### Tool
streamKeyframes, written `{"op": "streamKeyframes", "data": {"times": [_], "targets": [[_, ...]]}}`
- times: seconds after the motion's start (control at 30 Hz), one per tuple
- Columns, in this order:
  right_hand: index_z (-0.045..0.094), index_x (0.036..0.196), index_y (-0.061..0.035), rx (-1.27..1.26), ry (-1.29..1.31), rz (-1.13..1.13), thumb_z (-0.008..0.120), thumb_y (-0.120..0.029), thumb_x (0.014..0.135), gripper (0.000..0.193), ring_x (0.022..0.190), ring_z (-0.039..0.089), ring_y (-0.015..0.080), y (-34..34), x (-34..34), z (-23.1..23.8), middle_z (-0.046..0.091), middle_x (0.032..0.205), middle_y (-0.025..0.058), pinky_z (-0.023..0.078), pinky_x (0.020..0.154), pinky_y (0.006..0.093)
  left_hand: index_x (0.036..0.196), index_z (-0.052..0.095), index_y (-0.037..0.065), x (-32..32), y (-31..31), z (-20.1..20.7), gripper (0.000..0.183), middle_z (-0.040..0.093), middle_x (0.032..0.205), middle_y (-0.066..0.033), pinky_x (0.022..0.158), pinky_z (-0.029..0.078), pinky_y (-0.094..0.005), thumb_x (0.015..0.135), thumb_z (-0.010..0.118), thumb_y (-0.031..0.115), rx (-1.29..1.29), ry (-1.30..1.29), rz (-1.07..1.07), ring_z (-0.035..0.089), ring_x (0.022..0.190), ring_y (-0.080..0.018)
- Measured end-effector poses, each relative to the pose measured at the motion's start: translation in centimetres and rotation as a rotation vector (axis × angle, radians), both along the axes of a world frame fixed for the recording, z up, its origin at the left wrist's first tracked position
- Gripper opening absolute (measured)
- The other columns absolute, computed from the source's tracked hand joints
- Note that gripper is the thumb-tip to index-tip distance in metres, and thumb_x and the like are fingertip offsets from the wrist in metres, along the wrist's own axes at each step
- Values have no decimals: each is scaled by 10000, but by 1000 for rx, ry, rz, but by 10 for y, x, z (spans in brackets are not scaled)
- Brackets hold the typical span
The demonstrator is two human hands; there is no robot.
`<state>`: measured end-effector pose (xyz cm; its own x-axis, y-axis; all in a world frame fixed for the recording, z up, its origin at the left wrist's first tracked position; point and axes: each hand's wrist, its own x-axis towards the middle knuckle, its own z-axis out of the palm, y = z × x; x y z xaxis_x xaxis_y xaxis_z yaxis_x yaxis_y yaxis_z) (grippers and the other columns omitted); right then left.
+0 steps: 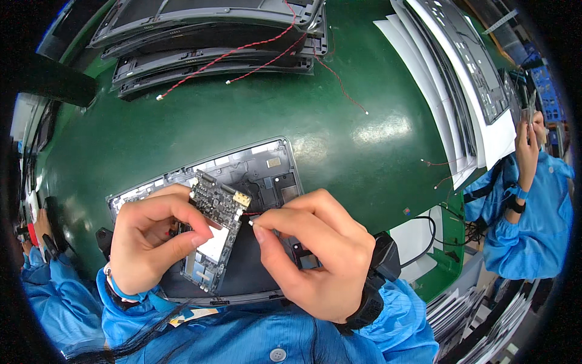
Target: Assembling internal circuit boards and components into electronic tablet or laptop housings on a factory assembly line.
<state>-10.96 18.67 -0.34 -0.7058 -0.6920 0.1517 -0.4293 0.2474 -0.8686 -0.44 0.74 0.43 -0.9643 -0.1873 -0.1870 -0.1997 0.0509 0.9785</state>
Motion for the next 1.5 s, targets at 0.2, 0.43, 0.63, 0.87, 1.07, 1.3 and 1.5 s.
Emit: {"op": "streamKeyframes", "data": {"times": [0.2, 0.43, 0.63, 0.87, 1.07, 1.3, 1.5], "targets": [[671, 831, -9, -60, -33, -3, 702, 34, 695, 146, 623, 605, 154, -4, 2, -2, 603, 750, 86, 479, 564, 245, 859, 643, -13, 2, 0, 1, 127, 576, 841, -85, 684, 428, -249, 754, 620, -81, -10, 15, -11, 552, 765, -151], [669, 834, -7, -72, -76, 7, 702, 31, 702, 141, 610, 600, 152, -4, 1, -1, 596, 744, 85, 477, 556, 248, 850, 650, 2, 2, 0, 3, 149, 579, 823, -93, 684, 433, -255, 726, 637, -80, -57, -14, -11, 561, 754, -173], [666, 830, -9, -88, -52, 2, 705, 33, 690, 151, 611, 594, 164, -7, 3, -3, 591, 739, 85, 471, 544, 256, 792, 643, -25, 2, 5, 5, 125, 570, 812, -93, 672, 422, -247, 692, 654, -100, -72, -30, 42, 543, 739, -163], [667, 798, -21, 71, -5, 37, 714, 37, 646, 169, 601, 577, 194, -5, -5, 5, 593, 706, 74, 460, 533, 273, 1023, 551, -83, 2, 13, 7, 328, 583, 911, -137, 725, 478, -240, 711, 645, -123, 121, -43, 202, 606, 846, -170], [681, 767, -2, 45, 133, 61, 708, 28, 643, 131, 587, 535, 171, -8, -8, 0, 600, 689, 78, 407, 518, 266, 1217, 419, -156, 9, 6, 3, 532, 486, 1240, -294, 775, 501, -277, 727, 627, -144, -65, -37, 67, 622, 899, -212], [686, 755, -7, 35, 224, 26, 728, 30, 596, 169, 593, 546, 198, -6, -4, 0, 601, 679, 71, 428, 529, 291, 1264, 384, -157, 9, 2, 2, 589, 431, 1285, -323, 764, 508, -289, 730, 632, -141, -199, -28, -48, 617, 895, -210], [679, 775, -12, 1, 288, 47, 697, 60, 527, 258, 573, 531, 195, -5, -5, -2, 593, 673, 52, 426, 518, 287, 1274, 375, -153, 8, 0, 2, 591, 444, 1289, -300, 763, 497, -268, 742, 631, -130, -186, 11, -84, 619, 886, -189]]}}
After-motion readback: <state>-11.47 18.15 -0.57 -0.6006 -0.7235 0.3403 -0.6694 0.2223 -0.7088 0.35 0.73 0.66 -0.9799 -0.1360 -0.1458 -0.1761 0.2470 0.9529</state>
